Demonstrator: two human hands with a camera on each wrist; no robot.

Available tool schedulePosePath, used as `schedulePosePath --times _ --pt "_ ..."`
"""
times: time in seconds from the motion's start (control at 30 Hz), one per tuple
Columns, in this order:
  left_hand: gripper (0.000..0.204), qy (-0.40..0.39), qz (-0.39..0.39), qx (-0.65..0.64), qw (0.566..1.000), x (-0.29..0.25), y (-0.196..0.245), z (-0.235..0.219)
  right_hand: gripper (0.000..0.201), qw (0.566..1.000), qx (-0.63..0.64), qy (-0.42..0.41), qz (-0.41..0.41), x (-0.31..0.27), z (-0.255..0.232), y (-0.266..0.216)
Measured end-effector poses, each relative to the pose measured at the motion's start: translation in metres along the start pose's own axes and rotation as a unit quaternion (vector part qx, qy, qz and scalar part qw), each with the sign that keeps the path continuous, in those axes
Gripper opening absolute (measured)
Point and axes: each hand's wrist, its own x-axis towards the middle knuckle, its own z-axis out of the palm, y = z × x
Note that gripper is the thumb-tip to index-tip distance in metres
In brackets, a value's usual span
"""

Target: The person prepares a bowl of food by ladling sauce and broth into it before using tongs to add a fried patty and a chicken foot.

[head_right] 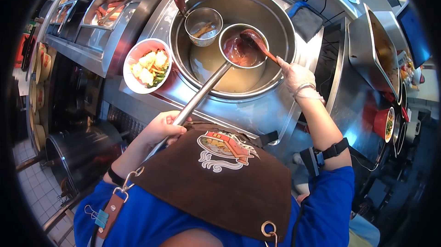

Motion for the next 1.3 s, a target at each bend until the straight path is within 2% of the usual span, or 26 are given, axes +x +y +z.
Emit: schedulePosePath --times 0.13,0.23,0.3,0.33,0.37,0.4,0.43,0.47,0.53,0.63,0.67,0.73,0.77,0.8,0.83,0.87,0.9,0.97,1.03,1.1,1.17,1.23,1.27,1.3 --pt "0.027 -0.003 0.01 0.027 1.0 0.001 0.0 -0.001 0.04 1.0 0.009 -0.003 -0.012 0.002 0.006 -0.006" --pt "0.029 0.002 -0.001 0.026 1.0 -0.001 0.002 0.0 0.039 0.997 0.069 -0.022 0.013 0.003 0.01 -0.007" --pt "0.03 0.006 -0.005 0.026 1.0 -0.001 0.004 0.001 0.042 0.97 0.22 0.041 -0.098 0.011 0.024 0.002" --pt "0.03 0.004 -0.006 0.027 1.0 -0.001 0.005 0.001 0.041 0.954 0.291 -0.064 -0.024 0.011 0.017 0.0" --pt "0.03 0.002 -0.007 0.027 1.0 -0.001 0.005 0.002 0.041 0.954 0.291 -0.064 -0.024 0.012 0.009 -0.003" --pt "0.03 0.003 -0.007 0.028 1.0 -0.001 0.006 0.002 0.04 0.912 0.38 -0.151 0.032 0.013 0.003 -0.004" --pt "0.03 0.003 -0.005 0.029 1.0 -0.001 0.006 0.003 0.038 0.851 0.462 -0.234 0.088 0.014 0.001 -0.005" --pt "0.03 0.003 -0.005 0.029 1.0 -0.001 0.006 0.003 0.038 0.851 0.462 -0.234 0.087 0.015 0.002 -0.005" --pt "0.03 0.003 0.0 0.035 0.999 -0.001 0.004 0.002 0.037 0.792 0.546 -0.244 0.123 0.017 0.008 -0.003" --pt "0.03 -0.002 0.005 0.04 0.999 0.0 0.006 -0.001 0.034 0.768 0.581 -0.244 0.117 0.017 0.016 0.007" --pt "0.03 -0.004 0.002 0.038 0.999 0.0 0.005 -0.001 0.034 0.768 0.58 -0.244 0.118 0.015 0.013 0.01" --pt "0.03 -0.004 0.001 0.032 0.999 -0.001 0.005 -0.002 0.036 0.85 0.48 -0.194 0.097 0.011 0.0 0.013" --pt "0.03 -0.006 0.001 0.027 1.0 -0.001 0.005 -0.002 0.036 0.85 0.479 -0.195 0.097 0.011 0.002 0.016" --pt "0.03 -0.006 0.0 0.027 1.0 -0.001 0.005 -0.002 0.037 0.926 0.369 -0.077 0.013 0.009 0.0 0.016" --pt "0.03 -0.004 -0.004 0.029 1.0 -0.001 0.006 -0.002 0.038 0.966 0.244 0.044 -0.071 0.006 -0.004 0.014" --pt "0.03 -0.002 -0.008 0.03 1.0 -0.001 0.006 -0.002 0.035 0.985 0.17 0.008 -0.02 0.003 -0.015 0.013" --pt "0.03 -0.003 -0.007 0.031 0.999 -0.001 0.006 -0.002 0.035 0.985 0.169 0.009 -0.019 0.002 -0.023 0.006" --pt "0.028 -0.013 -0.004 0.029 1.0 -0.001 0.007 -0.005 0.032 1.0 0.016 0.017 0.012 0.003 -0.031 -0.002" --pt "0.028 -0.014 -0.003 0.034 0.999 0.0 0.006 -0.006 0.031 1.0 -0.012 0.021 -0.001 0.006 -0.026 -0.003" --pt "0.028 -0.017 -0.003 0.041 0.999 0.001 0.007 -0.006 0.032 0.99 -0.07 0.091 -0.081 0.012 -0.015 0.002" --pt "0.03 0.002 -0.008 0.059 0.998 0.001 0.008 -0.004 0.033 0.988 -0.086 0.093 -0.09 0.012 -0.015 0.002" --pt "0.029 -0.003 0.005 0.058 0.998 0.002 0.005 -0.003 0.033 0.993 -0.074 0.043 -0.085 0.012 -0.021 -0.002" --pt "0.028 -0.004 0.017 0.056 0.998 0.001 0.003 -0.004 0.032 0.995 -0.084 -0.008 -0.049 0.013 -0.029 -0.007" --pt "0.028 -0.005 0.017 0.056 0.998 0.001 0.001 -0.003 0.032 0.995 -0.084 -0.008 -0.048 0.015 -0.029 -0.005"
